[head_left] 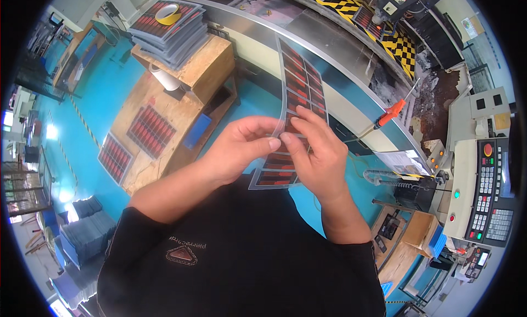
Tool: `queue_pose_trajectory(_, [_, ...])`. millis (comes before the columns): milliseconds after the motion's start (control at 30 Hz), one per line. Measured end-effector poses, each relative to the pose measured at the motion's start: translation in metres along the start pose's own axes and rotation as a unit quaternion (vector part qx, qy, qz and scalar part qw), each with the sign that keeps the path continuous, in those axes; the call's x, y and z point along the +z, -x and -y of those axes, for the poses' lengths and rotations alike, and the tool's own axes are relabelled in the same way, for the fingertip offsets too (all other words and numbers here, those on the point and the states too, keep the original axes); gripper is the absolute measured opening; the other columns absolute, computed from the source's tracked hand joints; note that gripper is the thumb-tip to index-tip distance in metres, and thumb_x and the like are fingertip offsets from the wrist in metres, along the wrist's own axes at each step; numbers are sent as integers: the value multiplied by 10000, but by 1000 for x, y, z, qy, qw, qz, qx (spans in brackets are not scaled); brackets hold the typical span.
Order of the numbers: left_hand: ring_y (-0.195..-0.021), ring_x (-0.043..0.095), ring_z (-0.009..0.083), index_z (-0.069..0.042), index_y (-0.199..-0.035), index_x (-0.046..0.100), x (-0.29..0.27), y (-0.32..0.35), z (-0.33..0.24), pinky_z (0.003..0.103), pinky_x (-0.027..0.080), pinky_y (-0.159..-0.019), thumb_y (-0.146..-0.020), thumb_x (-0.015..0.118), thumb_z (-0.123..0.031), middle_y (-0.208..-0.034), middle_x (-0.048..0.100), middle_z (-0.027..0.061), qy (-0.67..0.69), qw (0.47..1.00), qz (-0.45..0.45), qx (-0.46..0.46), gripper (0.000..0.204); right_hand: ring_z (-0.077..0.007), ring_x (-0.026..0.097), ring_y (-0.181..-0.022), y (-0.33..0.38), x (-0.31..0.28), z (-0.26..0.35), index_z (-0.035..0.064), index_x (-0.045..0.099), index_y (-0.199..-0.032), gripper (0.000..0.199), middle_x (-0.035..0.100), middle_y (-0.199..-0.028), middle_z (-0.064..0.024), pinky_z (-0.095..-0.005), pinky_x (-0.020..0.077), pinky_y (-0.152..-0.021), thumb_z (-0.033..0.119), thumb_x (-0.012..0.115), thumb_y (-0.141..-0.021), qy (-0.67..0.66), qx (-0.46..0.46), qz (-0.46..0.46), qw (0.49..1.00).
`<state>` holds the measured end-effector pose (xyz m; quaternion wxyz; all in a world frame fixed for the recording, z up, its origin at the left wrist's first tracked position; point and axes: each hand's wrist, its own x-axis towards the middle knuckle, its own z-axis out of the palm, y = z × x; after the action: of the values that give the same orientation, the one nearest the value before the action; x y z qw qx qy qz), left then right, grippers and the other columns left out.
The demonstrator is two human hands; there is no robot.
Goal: Inspecting, cleaning with an air nozzle, measuring with calipers, and processing electronic component sheets on a factory floor.
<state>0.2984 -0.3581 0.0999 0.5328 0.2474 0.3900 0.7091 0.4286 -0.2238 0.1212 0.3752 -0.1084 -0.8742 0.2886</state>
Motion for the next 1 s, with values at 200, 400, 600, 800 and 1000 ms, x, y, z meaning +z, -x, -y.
queue_pose_trajectory(200, [-1082, 607, 156, 7, -1248, 587, -1, 1, 2, 332, 482, -978, -920, 602, -20, -1185, 641, 94, 0, 1000, 18, -1, 330, -287, 705, -865, 0, 0, 2, -12, 667, -972, 243, 676, -1096, -190, -326, 568, -732, 115, 771, -793, 20, -10, -6, 1000])
queue_pose_trajectory(400, [-1094, 602, 158, 3, -1239, 590, -2, 1, 3, 336, 477, -982, -921, 606, -32, -1189, 638, 90, 2, 1000, 24, 3, 320, -300, 696, -876, 2, -1, 0, 17, 679, -957, 242, 672, -1089, -156, -351, 558, -702, 157, 771, -782, 22, -11, -2, 1000])
queue_pose_trajectory(600, [-1101, 596, 156, -12, -1231, 583, -2, 1, 6, 340, 469, -990, -920, 626, -57, -1188, 634, 81, 29, 999, 30, 9, 317, -310, 691, -906, 2, -2, -4, 16, 678, -968, 249, 669, -1101, -153, -355, 557, -730, 146, 771, -777, 42, -46, -1, 998])
queue_pose_trajectory(800, [-1102, 595, 158, -13, -1233, 579, -3, 0, 8, 345, 470, -991, -921, 629, -63, -1188, 633, 84, 28, 999, 35, 10, 320, -297, 695, -887, 3, 1, -5, 22, 682, -966, 249, 673, -1091, -144, -349, 558, -728, 156, 772, -776, 80, -69, -12, 994])
queue_pose_trajectory(1000, [-1107, 601, 171, -2, -1235, 572, -1, 1, 10, 345, 488, -979, -924, 613, -17, -1186, 631, 93, 25, 999, 41, 6, 314, -286, 696, -846, 3, 1, -1, 24, 674, -915, 246, 678, -1052, -152, -338, 556, -669, 195, 779, -773, 49, -24, -19, 998])
